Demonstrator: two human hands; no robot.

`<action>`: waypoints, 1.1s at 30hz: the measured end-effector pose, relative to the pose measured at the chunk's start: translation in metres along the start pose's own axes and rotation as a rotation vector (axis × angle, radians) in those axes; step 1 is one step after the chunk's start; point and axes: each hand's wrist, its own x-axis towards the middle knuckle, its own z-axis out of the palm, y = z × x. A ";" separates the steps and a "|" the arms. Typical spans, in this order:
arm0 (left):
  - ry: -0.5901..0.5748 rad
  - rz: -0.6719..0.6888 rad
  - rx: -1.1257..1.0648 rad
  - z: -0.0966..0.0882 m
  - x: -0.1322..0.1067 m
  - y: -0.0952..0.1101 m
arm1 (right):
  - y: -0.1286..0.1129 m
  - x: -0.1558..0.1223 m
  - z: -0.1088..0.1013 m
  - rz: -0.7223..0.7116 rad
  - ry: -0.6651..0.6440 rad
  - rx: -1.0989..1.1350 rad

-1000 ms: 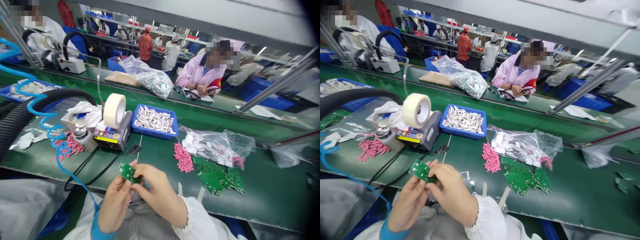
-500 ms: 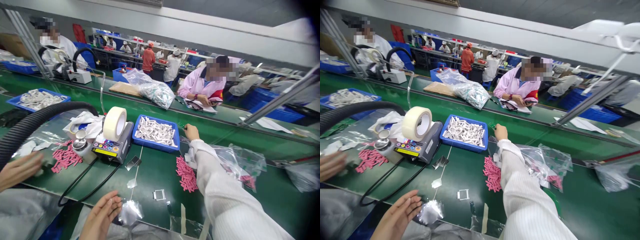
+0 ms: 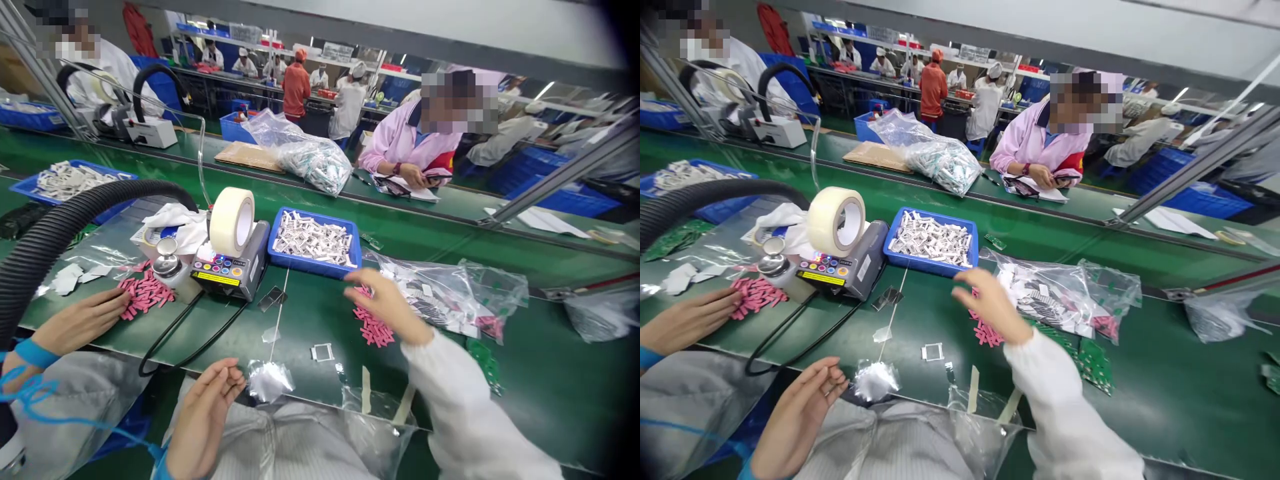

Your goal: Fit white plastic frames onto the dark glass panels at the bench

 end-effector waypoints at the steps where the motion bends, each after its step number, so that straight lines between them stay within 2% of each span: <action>1: -0.018 0.007 0.002 0.003 -0.001 0.000 | -0.014 -0.022 0.009 -0.114 -0.076 0.036; 2: -0.036 0.015 0.006 0.006 -0.001 0.000 | -0.026 -0.042 0.020 -0.230 -0.157 0.075; 3: -0.055 0.023 0.014 0.010 -0.002 -0.001 | -0.035 -0.057 0.031 -0.245 -0.201 0.086; 5: -0.092 0.037 0.046 0.016 -0.004 -0.002 | -0.046 -0.075 0.050 -0.222 -0.239 0.096; 7: -0.135 0.043 0.100 0.021 -0.007 -0.004 | -0.055 -0.079 0.061 -0.166 -0.219 0.099; 10: -0.237 0.015 0.176 0.026 -0.010 -0.008 | -0.080 -0.078 0.063 -0.137 -0.175 0.171; 12: -0.306 -0.020 0.185 0.027 -0.011 -0.010 | -0.105 -0.080 0.062 -0.140 -0.137 0.345; 14: -0.309 -0.016 0.170 0.026 -0.011 -0.010 | -0.130 -0.084 0.062 -0.168 -0.082 0.540; 17: -0.195 0.058 0.124 0.019 -0.010 -0.005 | -0.155 -0.083 0.066 -0.303 -0.049 0.614; 20: -0.104 0.098 0.021 0.006 -0.009 0.003 | -0.157 -0.058 0.069 -0.413 -0.089 0.411; 23: -0.039 0.092 -0.056 -0.008 -0.009 0.011 | -0.149 -0.014 0.079 -0.341 -0.044 0.226; 27: 0.054 0.061 -0.079 -0.032 -0.011 0.015 | -0.140 0.035 0.100 -0.271 -0.027 0.121; 30: 0.178 0.057 -0.082 -0.057 -0.012 0.012 | -0.137 0.047 0.108 -0.260 -0.035 0.119; 33: 0.317 0.084 -0.134 -0.090 -0.012 0.012 | -0.134 0.047 0.101 -0.234 -0.043 0.178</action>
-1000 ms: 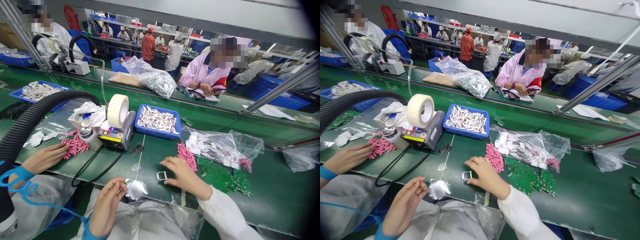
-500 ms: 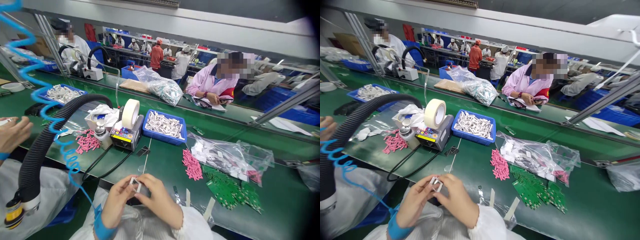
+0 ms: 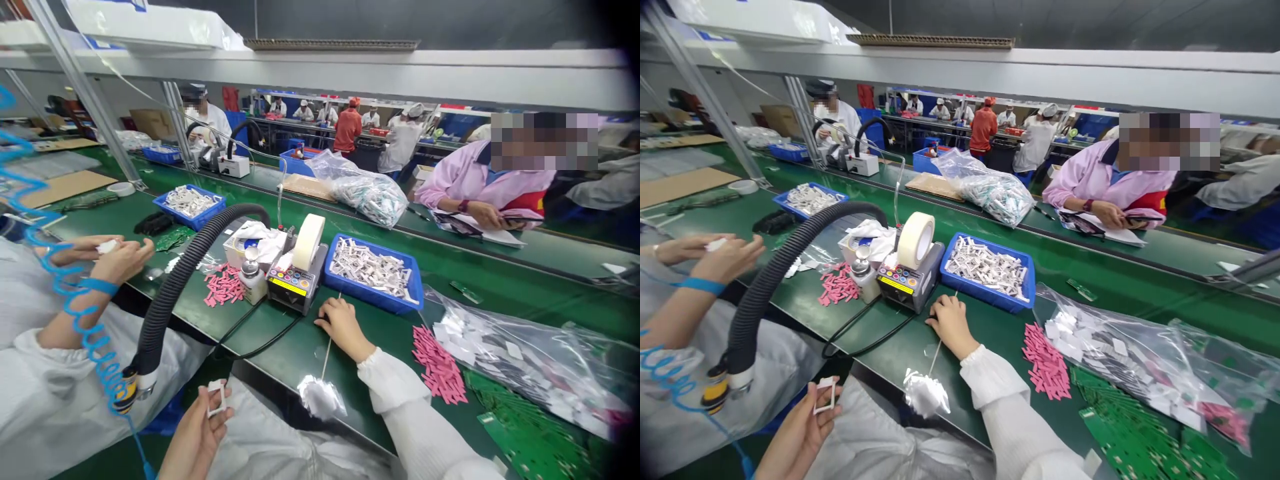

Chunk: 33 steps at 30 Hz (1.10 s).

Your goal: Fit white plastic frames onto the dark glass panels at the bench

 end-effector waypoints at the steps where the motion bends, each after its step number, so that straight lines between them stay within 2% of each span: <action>1: 0.033 0.006 -0.048 -0.011 0.004 0.005 | -0.001 -0.002 -0.005 0.010 -0.001 0.032; 5: 0.102 0.018 -0.309 -0.053 0.018 0.037 | -0.024 -0.011 -0.025 0.013 -0.058 0.235; 8: 0.113 0.045 -0.392 -0.077 0.023 0.058 | -0.064 -0.014 -0.021 -0.021 -0.231 0.483; 11: 0.128 0.158 -0.341 -0.090 0.026 0.064 | -0.119 -0.009 0.010 -0.048 -0.534 0.753; 13: 0.135 0.230 -0.301 -0.094 0.027 0.062 | -0.158 -0.005 0.041 -0.046 -0.738 0.896; 15: 0.132 0.253 -0.283 -0.096 0.027 0.061 | -0.195 -0.002 0.072 -0.013 -0.887 0.995; 18: 0.110 0.263 -0.268 -0.098 0.025 0.061 | -0.237 -0.005 0.107 0.094 -0.965 1.100; 20: 0.086 0.267 -0.260 -0.101 0.023 0.063 | -0.255 -0.009 0.119 0.171 -0.952 1.150; 22: 0.057 0.267 -0.251 -0.103 0.021 0.063 | -0.261 -0.012 0.120 0.234 -0.924 1.174; 24: 0.031 0.246 -0.235 -0.102 0.019 0.060 | -0.257 -0.012 0.112 0.277 -0.903 1.174; 26: 0.001 0.183 -0.206 -0.095 0.017 0.052 | -0.243 -0.011 0.094 0.282 -0.906 1.168; 28: -0.048 0.091 -0.171 -0.083 0.011 0.042 | -0.222 -0.011 0.068 0.244 -0.907 1.173; 30: -0.157 0.024 -0.163 -0.065 0.001 0.033 | -0.197 -0.015 0.037 0.195 -0.872 1.186; 33: -0.477 0.060 -0.181 -0.028 -0.021 0.027 | -0.161 -0.031 -0.004 0.155 -0.739 1.241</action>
